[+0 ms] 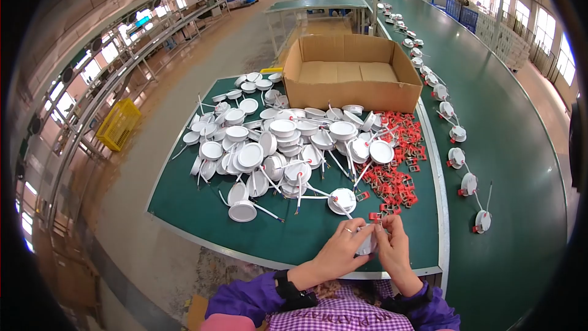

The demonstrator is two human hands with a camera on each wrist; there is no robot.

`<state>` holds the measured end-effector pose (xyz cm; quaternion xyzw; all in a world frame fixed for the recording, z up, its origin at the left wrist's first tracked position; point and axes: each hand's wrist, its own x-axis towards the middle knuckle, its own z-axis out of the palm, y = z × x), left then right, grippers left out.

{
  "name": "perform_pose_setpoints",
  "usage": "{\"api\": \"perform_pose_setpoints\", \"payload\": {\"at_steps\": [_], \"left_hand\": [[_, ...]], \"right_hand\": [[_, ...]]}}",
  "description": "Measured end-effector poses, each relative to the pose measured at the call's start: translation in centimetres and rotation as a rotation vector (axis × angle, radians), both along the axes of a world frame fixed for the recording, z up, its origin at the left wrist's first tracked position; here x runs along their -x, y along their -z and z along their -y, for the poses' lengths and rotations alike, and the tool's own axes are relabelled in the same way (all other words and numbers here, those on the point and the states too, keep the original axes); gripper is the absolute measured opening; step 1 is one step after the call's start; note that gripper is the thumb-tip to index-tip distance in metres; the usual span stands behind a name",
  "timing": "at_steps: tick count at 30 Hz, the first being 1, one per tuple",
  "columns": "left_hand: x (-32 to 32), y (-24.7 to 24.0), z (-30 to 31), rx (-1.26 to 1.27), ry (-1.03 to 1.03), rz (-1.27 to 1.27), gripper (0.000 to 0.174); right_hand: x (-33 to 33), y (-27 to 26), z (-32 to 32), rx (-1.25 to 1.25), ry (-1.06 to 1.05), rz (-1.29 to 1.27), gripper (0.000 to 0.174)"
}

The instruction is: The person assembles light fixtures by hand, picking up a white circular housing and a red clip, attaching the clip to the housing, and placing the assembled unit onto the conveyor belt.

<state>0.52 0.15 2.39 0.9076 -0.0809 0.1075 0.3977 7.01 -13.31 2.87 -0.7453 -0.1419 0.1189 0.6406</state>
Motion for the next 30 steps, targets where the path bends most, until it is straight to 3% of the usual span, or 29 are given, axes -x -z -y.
{"api": "perform_pose_setpoints", "payload": {"at_steps": [5, 10, 11, 12, 14, 15, 16, 18, 20, 22, 25, 30], "left_hand": [[-0.4, -0.4, 0.5, 0.094, 0.014, -0.021, 0.063], [-0.5, -0.8, 0.1, 0.338, 0.040, 0.198, 0.053], [-0.6, -0.9, -0.2, 0.169, 0.013, 0.282, 0.052], [-0.3, -0.6, -0.3, 0.169, 0.012, 0.275, 0.052], [0.3, 0.0, -0.2, 0.452, -0.146, 0.203, 0.054], [0.1, -0.4, -0.3, 0.602, -0.143, 0.051, 0.049], [-0.2, -0.5, -0.6, 0.604, -0.140, 0.038, 0.049], [-0.6, -0.3, -1.1, 1.219, 0.081, -0.537, 0.045], [-0.5, 0.1, -0.6, 1.252, 0.029, -0.559, 0.041], [-0.6, 0.7, -0.8, 1.117, -0.049, -0.444, 0.040], [-0.7, 0.1, -1.0, 1.180, -0.123, -0.374, 0.035], [-1.1, 0.5, -0.9, 1.135, -0.138, -0.292, 0.035]], "right_hand": [[0.0, 1.0, 0.5, 0.043, 0.044, 0.033, 0.012], [-0.2, 1.1, 0.6, -0.179, 0.178, 0.066, 0.010], [-0.3, 1.1, 0.6, -0.200, 0.202, 0.087, 0.009], [-0.5, 0.8, 0.4, -0.199, 0.202, 0.080, 0.009], [-1.0, 0.2, 0.2, -0.277, 0.265, 0.119, 0.008], [-1.0, 0.0, 0.2, -0.276, 0.262, 0.118, 0.009], [-0.7, -0.2, 0.0, -0.272, 0.270, 0.108, 0.009], [0.3, -0.8, -0.5, -0.184, 0.120, 0.142, 0.010], [0.7, -0.4, -0.9, -0.118, 0.112, 0.280, 0.010], [-0.5, -0.9, -0.6, -0.011, 0.111, 0.538, 0.009], [-1.0, -0.9, 0.7, 0.031, 0.148, 0.362, 0.010], [-0.4, -0.6, 1.1, 0.065, 0.025, 0.379, 0.013]]}}
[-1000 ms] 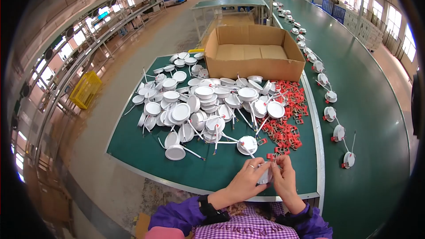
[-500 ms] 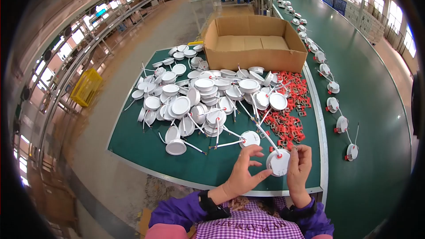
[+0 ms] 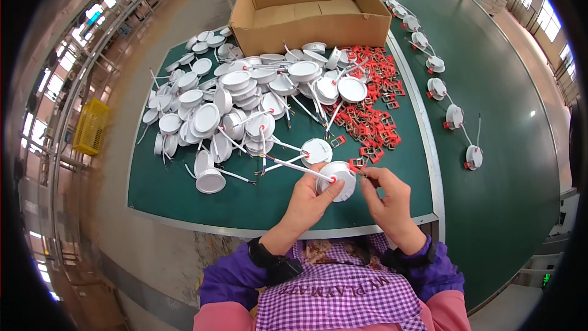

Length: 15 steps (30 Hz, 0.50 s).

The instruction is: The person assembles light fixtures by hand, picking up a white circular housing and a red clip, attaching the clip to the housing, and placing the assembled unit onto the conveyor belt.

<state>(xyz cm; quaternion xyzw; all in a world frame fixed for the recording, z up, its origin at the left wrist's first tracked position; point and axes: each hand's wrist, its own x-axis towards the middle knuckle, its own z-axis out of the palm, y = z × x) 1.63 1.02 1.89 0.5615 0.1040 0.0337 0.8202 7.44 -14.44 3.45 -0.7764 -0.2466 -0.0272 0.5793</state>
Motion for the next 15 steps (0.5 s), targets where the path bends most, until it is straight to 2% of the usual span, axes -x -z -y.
{"api": "perform_pose_setpoints", "payload": {"at_steps": [3, 4, 6, 10, 12, 15], "left_hand": [[-0.1, -0.1, 0.1, -0.111, 0.024, -0.020, 0.038], [-0.1, 0.1, 0.2, -0.109, 0.023, -0.025, 0.038], [-0.2, 0.6, 0.6, -0.219, -0.061, 0.039, 0.036], [-0.3, 0.6, 0.7, -0.330, -0.095, 0.037, 0.035], [-0.4, 1.0, 0.9, -0.386, -0.110, 0.088, 0.035], [-0.4, 0.9, 0.8, -0.375, -0.081, 0.108, 0.035]], "right_hand": [[0.1, 0.4, 0.1, 0.112, -0.032, 0.206, 0.018], [0.2, 0.3, 0.1, 0.114, -0.034, 0.201, 0.018], [0.2, 0.2, 0.2, 0.134, 0.022, 0.269, 0.019], [-0.1, 0.0, 0.3, 0.135, 0.039, 0.229, 0.020], [0.1, 0.4, 0.0, 0.151, -0.021, 0.244, 0.021], [0.1, 0.5, -0.1, 0.161, -0.021, 0.229, 0.020]]}}
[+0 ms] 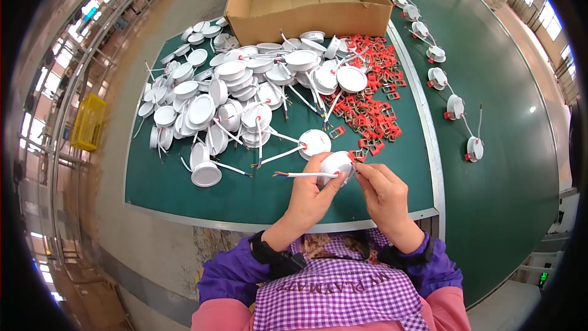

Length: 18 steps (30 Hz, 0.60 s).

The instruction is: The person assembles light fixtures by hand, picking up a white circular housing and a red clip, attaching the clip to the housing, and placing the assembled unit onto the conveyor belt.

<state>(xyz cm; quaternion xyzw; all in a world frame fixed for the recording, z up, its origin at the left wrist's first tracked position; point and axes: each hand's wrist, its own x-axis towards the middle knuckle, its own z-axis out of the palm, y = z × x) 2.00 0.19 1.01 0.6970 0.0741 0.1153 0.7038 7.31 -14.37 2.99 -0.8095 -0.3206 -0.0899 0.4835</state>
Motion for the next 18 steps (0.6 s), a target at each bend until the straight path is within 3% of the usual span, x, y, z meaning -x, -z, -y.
{"api": "perform_pose_setpoints", "payload": {"at_steps": [4, 6, 13, 16, 18], "left_hand": [[-0.1, -0.9, 0.1, -0.049, -0.003, -0.002, 0.034], [-0.2, -0.8, -0.5, -0.200, 0.036, 0.030, 0.031], [0.2, -2.2, -1.1, -0.256, 0.111, 0.014, 0.028], [1.0, -1.3, -1.3, -0.239, 0.197, -0.072, 0.035], [1.4, -0.3, -1.2, 0.016, 0.211, -0.133, 0.036]], "right_hand": [[0.1, 0.2, 0.0, -0.016, -0.004, -0.041, 0.019], [0.1, 0.4, 0.0, -0.024, -0.009, -0.076, 0.019], [0.4, 0.6, 0.0, -0.097, 0.011, -0.104, 0.016], [1.0, 1.2, 0.6, -0.127, -0.044, -0.268, 0.013], [1.8, 1.0, 0.5, -0.090, -0.040, -0.268, 0.012]]}}
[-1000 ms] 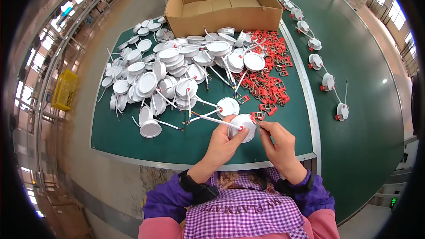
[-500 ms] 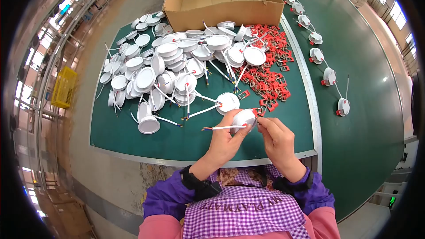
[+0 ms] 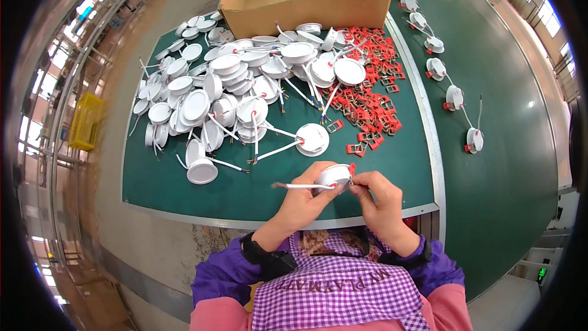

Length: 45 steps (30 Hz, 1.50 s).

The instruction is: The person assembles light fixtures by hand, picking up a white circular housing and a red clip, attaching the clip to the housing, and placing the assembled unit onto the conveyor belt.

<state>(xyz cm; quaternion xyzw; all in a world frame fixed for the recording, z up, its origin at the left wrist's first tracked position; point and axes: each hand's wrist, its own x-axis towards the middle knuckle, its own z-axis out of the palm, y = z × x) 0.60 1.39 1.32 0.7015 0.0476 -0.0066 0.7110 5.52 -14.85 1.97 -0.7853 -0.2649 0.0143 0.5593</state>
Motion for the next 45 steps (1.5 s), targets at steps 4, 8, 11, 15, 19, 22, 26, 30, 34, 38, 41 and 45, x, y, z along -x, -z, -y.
{"api": "perform_pose_setpoints", "payload": {"at_steps": [4, 8, 11, 15, 19, 22, 26, 30, 34, 38, 41, 45], "left_hand": [[0.5, 0.2, 0.1, 0.042, 0.020, -0.062, 0.037], [0.9, -0.2, 0.2, 0.071, 0.015, -0.049, 0.034], [0.9, -0.8, 0.1, 0.034, 0.035, -0.023, 0.031], [1.1, -1.1, 0.1, 0.091, 0.068, -0.069, 0.030], [0.9, -0.3, 0.0, 0.100, 0.024, -0.018, 0.030], [1.0, 0.2, -0.4, 0.138, 0.047, -0.092, 0.031], [0.9, 0.3, -1.9, -0.012, -0.003, -0.125, 0.036], [0.9, -0.5, -3.0, -0.083, -0.124, -0.127, 0.035], [1.1, -0.3, -3.3, 0.269, -0.186, -0.060, 0.029], [1.1, -0.3, -3.4, 0.714, -0.169, -0.202, 0.032], [1.0, -0.6, -3.2, 0.568, -0.110, -0.221, 0.034], [1.0, -0.8, -3.2, 0.455, -0.081, -0.257, 0.036]], "right_hand": [[-0.1, 0.6, 0.4, 0.055, -0.020, 0.004, 0.014], [-0.5, 0.3, 0.5, -0.132, -0.026, -0.365, 0.029], [-1.0, -0.7, 0.9, -0.188, -0.092, -0.549, 0.036], [-1.3, -1.5, 1.3, 0.001, -0.179, -0.508, 0.037], [-1.7, -0.4, 0.6, -0.048, -0.137, -0.587, 0.040], [-3.1, -0.2, 1.0, -0.012, -0.246, -0.646, 0.044], [-6.3, 0.3, 1.0, 0.317, -0.175, -0.250, 0.037], [-7.6, 3.2, -0.2, 0.603, 0.000, 0.134, 0.025], [-7.6, 4.4, -0.7, 0.629, -0.059, 0.178, 0.016], [-7.8, 4.1, -0.6, 0.517, -0.094, 0.181, 0.017], [-8.2, 3.3, -0.3, 0.398, -0.107, -0.031, 0.017], [-9.7, 2.3, 1.4, -0.024, -0.036, -0.440, 0.009]]}}
